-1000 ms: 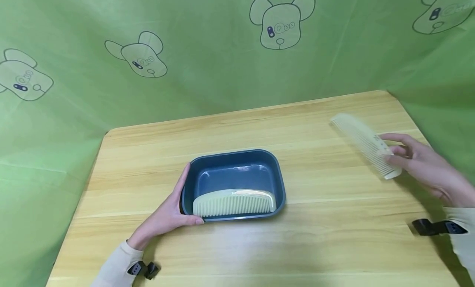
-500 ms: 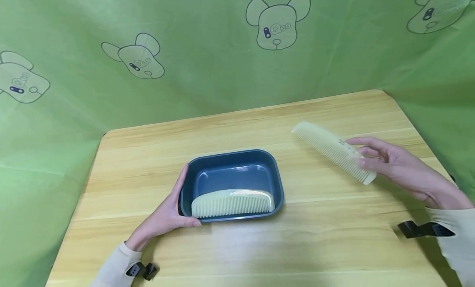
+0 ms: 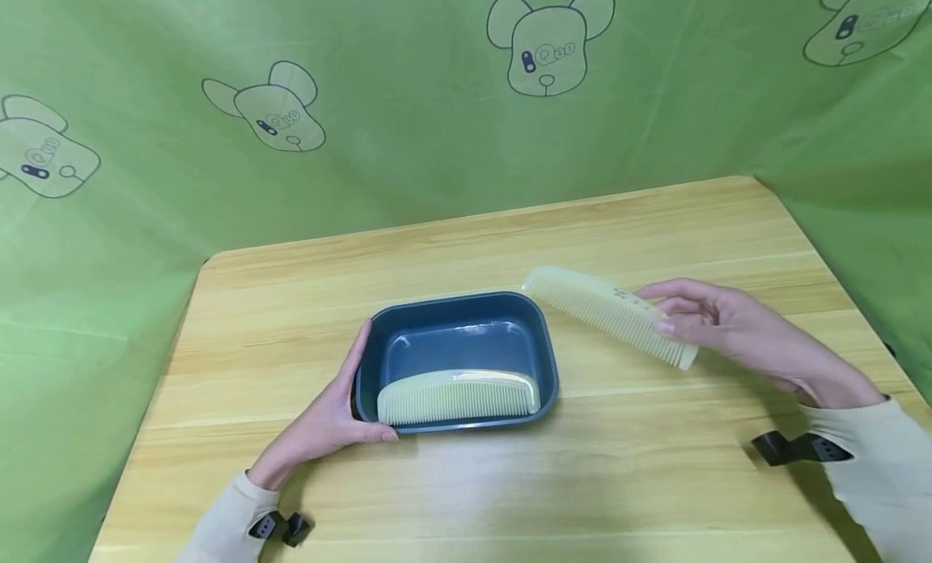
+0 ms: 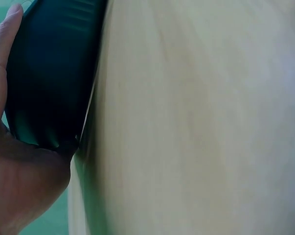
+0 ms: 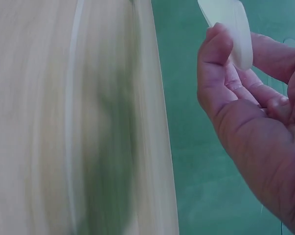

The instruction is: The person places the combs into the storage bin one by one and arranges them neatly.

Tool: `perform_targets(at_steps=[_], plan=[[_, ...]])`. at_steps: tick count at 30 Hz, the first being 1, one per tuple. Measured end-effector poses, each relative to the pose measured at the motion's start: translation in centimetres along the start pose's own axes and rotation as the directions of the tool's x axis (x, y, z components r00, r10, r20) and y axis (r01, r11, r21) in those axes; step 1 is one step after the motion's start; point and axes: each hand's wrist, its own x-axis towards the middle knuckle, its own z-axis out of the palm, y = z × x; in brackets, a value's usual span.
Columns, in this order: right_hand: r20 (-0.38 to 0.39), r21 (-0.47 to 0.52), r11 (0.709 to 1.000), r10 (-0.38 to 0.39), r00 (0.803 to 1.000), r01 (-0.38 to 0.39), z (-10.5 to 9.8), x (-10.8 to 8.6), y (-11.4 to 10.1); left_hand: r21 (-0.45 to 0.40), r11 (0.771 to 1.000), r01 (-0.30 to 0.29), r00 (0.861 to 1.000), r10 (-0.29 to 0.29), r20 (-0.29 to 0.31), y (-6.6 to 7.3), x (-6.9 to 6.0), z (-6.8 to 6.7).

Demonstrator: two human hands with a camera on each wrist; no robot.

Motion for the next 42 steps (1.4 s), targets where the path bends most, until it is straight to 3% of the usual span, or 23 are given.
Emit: perform_targets(at_steps=[13, 22, 29, 42], plan=[[0.089, 0.010, 1.000, -0.017, 0.996, 0.016, 1.8, 1.4, -1.9, -0.014, 1.000, -0.009, 1.000, 0.009, 0.002, -0.1, 0.3, 0.0], [0.157, 0.066, 0.993, -0.108, 0.982, 0.098, 3.5, 2.5, -3.6, -0.008, 1.000, -0.012, 1.000, 0.012, 0.002, -0.2, 0.4, 0.0], [0.195, 0.049, 0.994, -0.108, 0.975, 0.100, 5.1, 2.8, -4.9, 0.013, 1.000, 0.008, 1.000, -0.008, -0.010, -0.2, 0.3, 0.0], [0.298, 0.096, 0.977, -0.209, 0.931, 0.188, 7.9, 3.4, -6.5, 0.007, 1.000, 0.009, 1.000, -0.009, -0.011, -0.1, -0.1, 0.1]])
